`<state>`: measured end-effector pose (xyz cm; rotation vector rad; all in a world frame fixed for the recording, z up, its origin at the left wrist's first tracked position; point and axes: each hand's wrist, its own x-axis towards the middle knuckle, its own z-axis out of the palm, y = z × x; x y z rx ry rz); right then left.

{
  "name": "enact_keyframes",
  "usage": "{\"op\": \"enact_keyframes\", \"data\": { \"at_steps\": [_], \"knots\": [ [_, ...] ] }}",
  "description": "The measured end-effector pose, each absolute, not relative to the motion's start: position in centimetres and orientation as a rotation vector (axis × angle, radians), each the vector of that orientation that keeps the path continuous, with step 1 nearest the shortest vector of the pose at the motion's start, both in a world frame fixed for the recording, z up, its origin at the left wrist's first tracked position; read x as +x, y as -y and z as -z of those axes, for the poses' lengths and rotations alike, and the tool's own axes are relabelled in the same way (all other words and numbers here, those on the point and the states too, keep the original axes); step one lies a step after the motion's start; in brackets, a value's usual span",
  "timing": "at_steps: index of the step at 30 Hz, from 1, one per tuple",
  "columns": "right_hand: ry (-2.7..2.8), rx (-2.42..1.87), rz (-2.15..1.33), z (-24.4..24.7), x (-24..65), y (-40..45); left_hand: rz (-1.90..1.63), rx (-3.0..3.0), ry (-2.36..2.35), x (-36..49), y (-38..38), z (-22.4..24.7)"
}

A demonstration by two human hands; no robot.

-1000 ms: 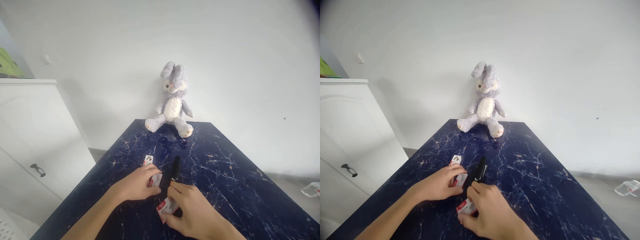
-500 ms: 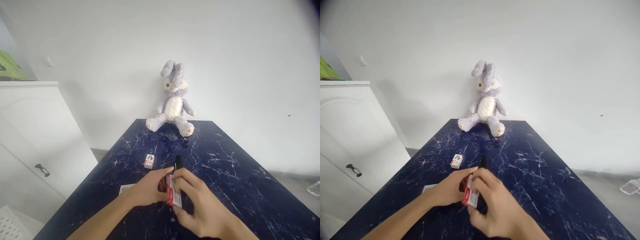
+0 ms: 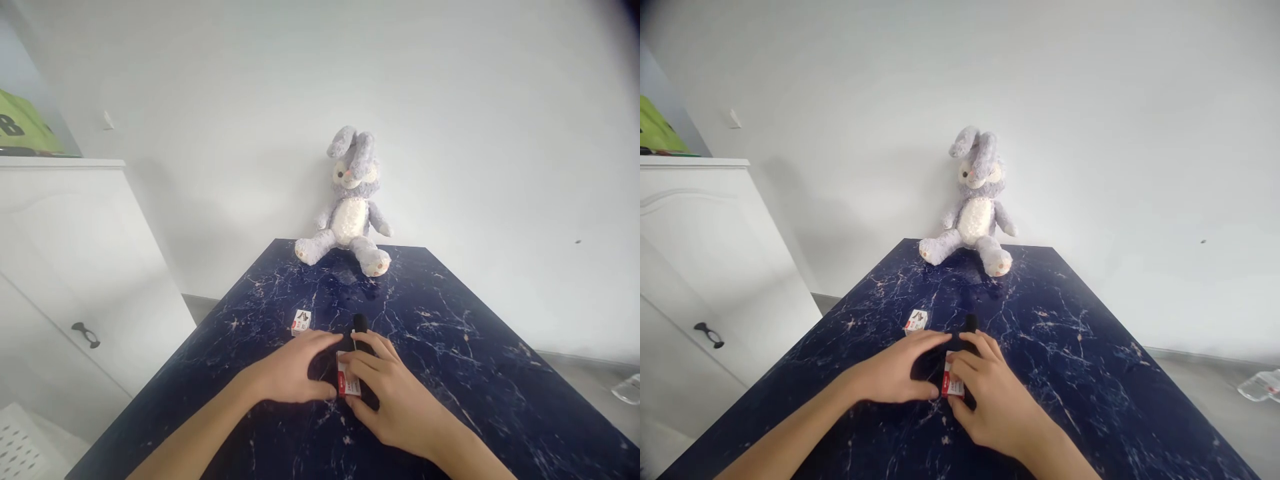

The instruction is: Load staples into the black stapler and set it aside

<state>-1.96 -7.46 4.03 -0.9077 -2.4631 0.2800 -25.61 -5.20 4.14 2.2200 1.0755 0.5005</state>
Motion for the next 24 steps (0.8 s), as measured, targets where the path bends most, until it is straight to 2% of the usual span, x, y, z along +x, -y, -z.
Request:
{"op": "enact_keyframes", "data": {
  "at_steps": [3, 10, 19, 24],
  "knots": [
    [2.324, -0.940, -0.329, -4.1, -1.6, 7.1, -0.507, 2.290, -1.064, -24.1, 5.7, -2.9],
    [1.845, -1.507, -0.684, -2.6, -1.0, 5.4, -0.446, 2.253, -1.173, -23.8, 6.0, -2.1],
    [1.708, -1.504, -1.059, -0.9, -0.5, 4.6, -0.464, 2.129, -1.208, -23.0, 5.6, -2.2],
    [1.684, -1.466, -1.115, -1.1, -0.6, 4.6, -0.463, 2.234, -1.179, -25.2, 5.6, -4.7]
  ]
}}
